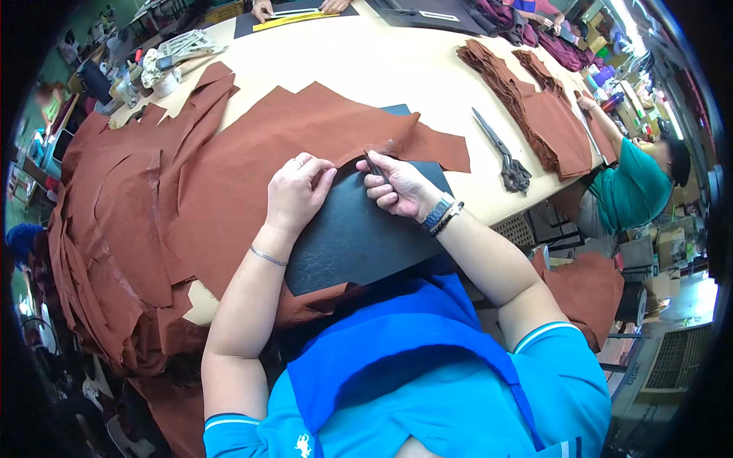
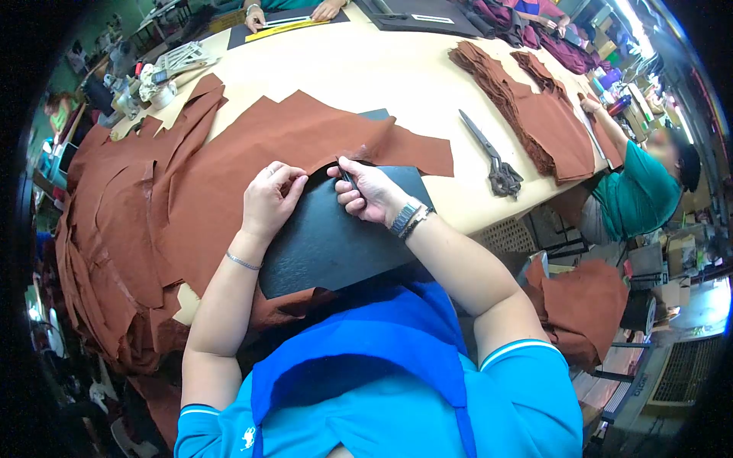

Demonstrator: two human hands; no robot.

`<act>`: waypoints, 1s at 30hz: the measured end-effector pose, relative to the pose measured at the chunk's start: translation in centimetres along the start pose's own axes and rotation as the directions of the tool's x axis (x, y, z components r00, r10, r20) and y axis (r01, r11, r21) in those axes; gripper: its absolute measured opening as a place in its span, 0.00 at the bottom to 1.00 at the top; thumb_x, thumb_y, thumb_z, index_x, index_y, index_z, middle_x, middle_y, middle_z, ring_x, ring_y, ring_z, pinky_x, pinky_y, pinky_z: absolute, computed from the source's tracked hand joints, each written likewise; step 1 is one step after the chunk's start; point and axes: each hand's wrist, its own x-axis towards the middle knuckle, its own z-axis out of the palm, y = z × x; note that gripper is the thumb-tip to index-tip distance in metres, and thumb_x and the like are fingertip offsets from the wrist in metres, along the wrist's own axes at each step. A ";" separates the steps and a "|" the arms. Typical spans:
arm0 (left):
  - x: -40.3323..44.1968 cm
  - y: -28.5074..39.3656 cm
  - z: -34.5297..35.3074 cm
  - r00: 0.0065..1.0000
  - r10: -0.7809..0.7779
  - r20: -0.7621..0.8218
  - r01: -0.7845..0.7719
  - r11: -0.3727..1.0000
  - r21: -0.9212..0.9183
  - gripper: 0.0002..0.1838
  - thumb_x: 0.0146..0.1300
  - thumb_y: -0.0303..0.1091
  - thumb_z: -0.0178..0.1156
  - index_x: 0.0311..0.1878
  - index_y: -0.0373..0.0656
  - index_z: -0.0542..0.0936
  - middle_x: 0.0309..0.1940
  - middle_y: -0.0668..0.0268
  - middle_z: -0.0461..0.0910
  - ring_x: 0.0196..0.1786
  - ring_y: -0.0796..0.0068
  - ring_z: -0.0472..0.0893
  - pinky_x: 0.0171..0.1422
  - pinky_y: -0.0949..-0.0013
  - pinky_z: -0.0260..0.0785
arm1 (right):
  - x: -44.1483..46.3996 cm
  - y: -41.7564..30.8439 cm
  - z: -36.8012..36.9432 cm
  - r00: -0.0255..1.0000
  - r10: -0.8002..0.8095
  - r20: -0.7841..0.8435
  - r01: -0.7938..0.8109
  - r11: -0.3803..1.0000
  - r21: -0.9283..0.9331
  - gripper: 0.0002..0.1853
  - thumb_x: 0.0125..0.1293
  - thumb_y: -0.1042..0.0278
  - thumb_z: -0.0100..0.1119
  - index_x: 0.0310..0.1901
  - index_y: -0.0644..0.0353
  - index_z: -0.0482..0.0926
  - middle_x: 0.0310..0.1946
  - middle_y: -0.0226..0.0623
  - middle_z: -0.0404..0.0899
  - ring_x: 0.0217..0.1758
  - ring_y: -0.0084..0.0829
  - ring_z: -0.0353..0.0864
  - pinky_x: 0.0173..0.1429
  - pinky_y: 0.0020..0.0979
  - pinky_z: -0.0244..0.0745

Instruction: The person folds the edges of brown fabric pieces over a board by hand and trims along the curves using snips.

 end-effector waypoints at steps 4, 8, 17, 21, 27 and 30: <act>0.0 -0.1 -0.1 1.000 -0.002 0.020 0.002 1.000 0.008 0.04 0.63 0.32 0.67 0.36 0.43 0.85 0.30 0.67 0.80 0.30 0.72 0.81 0.37 0.70 0.76 | -0.2 0.7 -0.4 0.999 -0.032 -0.015 0.032 0.999 0.001 0.17 0.79 0.48 0.46 0.46 0.54 0.74 0.21 0.21 0.63 0.18 0.12 0.56 0.16 0.14 0.50; -0.1 -0.1 -0.1 1.000 -0.008 0.005 0.008 1.000 0.001 0.04 0.62 0.33 0.66 0.35 0.44 0.85 0.30 0.68 0.80 0.31 0.72 0.81 0.37 0.68 0.76 | -0.8 0.7 0.0 1.000 0.020 -0.012 -0.019 0.999 0.050 0.17 0.79 0.49 0.46 0.46 0.55 0.74 0.20 0.21 0.63 0.17 0.12 0.56 0.15 0.14 0.50; -0.1 -0.2 -0.1 1.000 -0.004 0.008 0.004 1.000 -0.008 0.03 0.62 0.31 0.67 0.36 0.43 0.85 0.30 0.67 0.80 0.29 0.74 0.81 0.36 0.70 0.76 | -0.4 0.7 -0.4 0.999 -0.030 0.019 0.030 1.000 0.000 0.17 0.79 0.48 0.46 0.47 0.54 0.72 0.21 0.22 0.63 0.18 0.12 0.56 0.17 0.14 0.52; -0.1 -0.3 -0.1 1.000 0.017 0.002 -0.017 1.000 0.008 0.04 0.62 0.31 0.67 0.36 0.43 0.85 0.30 0.67 0.81 0.30 0.74 0.81 0.36 0.71 0.76 | -0.4 0.8 0.4 0.999 0.030 0.012 -0.030 0.998 0.052 0.16 0.79 0.49 0.46 0.48 0.54 0.71 0.21 0.22 0.63 0.18 0.13 0.56 0.17 0.14 0.52; -0.1 -0.3 0.0 1.000 0.002 0.007 -0.002 1.000 0.011 0.04 0.62 0.32 0.67 0.36 0.43 0.85 0.30 0.68 0.81 0.29 0.74 0.81 0.36 0.70 0.76 | 0.0 1.7 0.0 0.998 -0.066 0.019 0.065 0.998 0.012 0.17 0.79 0.48 0.44 0.47 0.54 0.69 0.23 0.23 0.64 0.19 0.14 0.57 0.17 0.14 0.52; 0.0 -0.3 0.0 1.000 0.012 0.000 -0.012 1.000 0.015 0.04 0.62 0.32 0.67 0.36 0.43 0.85 0.30 0.68 0.81 0.29 0.74 0.82 0.36 0.70 0.76 | -0.7 1.7 0.7 1.000 -0.003 0.015 0.002 0.999 0.042 0.17 0.79 0.48 0.45 0.47 0.54 0.69 0.23 0.23 0.64 0.19 0.14 0.57 0.17 0.14 0.52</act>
